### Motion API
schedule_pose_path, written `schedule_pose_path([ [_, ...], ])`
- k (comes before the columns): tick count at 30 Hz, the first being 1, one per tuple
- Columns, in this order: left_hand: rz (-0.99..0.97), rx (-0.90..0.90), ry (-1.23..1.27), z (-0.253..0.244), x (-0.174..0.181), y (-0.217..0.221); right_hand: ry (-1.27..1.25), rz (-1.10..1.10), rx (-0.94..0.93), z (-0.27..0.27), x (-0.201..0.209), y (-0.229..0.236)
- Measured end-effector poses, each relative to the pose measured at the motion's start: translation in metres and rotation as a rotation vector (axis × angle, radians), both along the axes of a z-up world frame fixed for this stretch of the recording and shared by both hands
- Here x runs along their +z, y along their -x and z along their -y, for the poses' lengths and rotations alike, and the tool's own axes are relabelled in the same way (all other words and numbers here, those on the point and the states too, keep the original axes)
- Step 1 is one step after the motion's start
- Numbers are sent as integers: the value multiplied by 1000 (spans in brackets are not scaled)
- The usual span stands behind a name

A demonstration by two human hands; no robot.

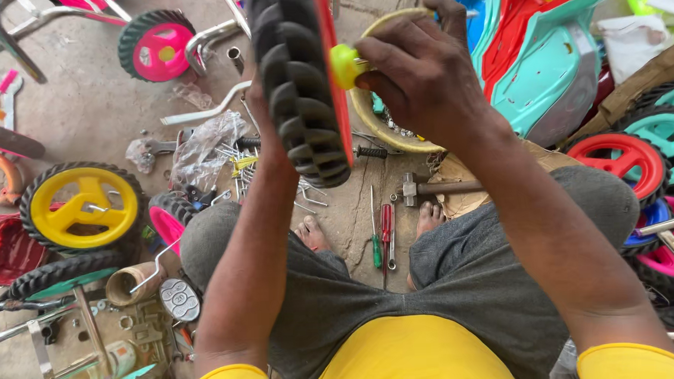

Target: The person assembles a tricycle wheel by inserting a metal axle, adding plastic caps and washers, and securing the components with a hammer and wrench. The person then attaches the completed wheel to the tricycle frame.

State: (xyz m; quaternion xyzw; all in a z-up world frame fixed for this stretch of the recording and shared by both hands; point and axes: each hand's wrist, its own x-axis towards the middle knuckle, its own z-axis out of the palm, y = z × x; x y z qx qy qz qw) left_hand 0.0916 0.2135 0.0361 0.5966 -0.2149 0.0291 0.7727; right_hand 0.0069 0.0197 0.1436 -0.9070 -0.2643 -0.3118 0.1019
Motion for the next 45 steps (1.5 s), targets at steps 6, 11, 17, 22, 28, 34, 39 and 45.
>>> schedule_pose_path([
  [6,-259,-43,177,-9,-29,-12,-620,179,-296,67,-129,-6],
  [11,-383,-27,259,-28,-36,-30,-644,-606,-822,151,-325,-51],
  [17,-457,16,315,-49,-44,-46,-360,-878,-543,119,-474,-34],
  [22,-491,-5,328,-43,-46,-57,-343,-1183,-817,113,-470,-44],
  [28,-500,-87,357,-4,-47,-60,-396,-1028,-836,118,-474,-46],
  [34,-455,-207,396,58,-56,-64,-2037,-761,-705,170,-478,-45],
  [39,-422,-175,410,95,-75,-71,-1977,-563,-782,208,-441,-36],
  [45,-386,-179,371,107,-79,-68,-617,-665,-962,191,-431,-38],
])
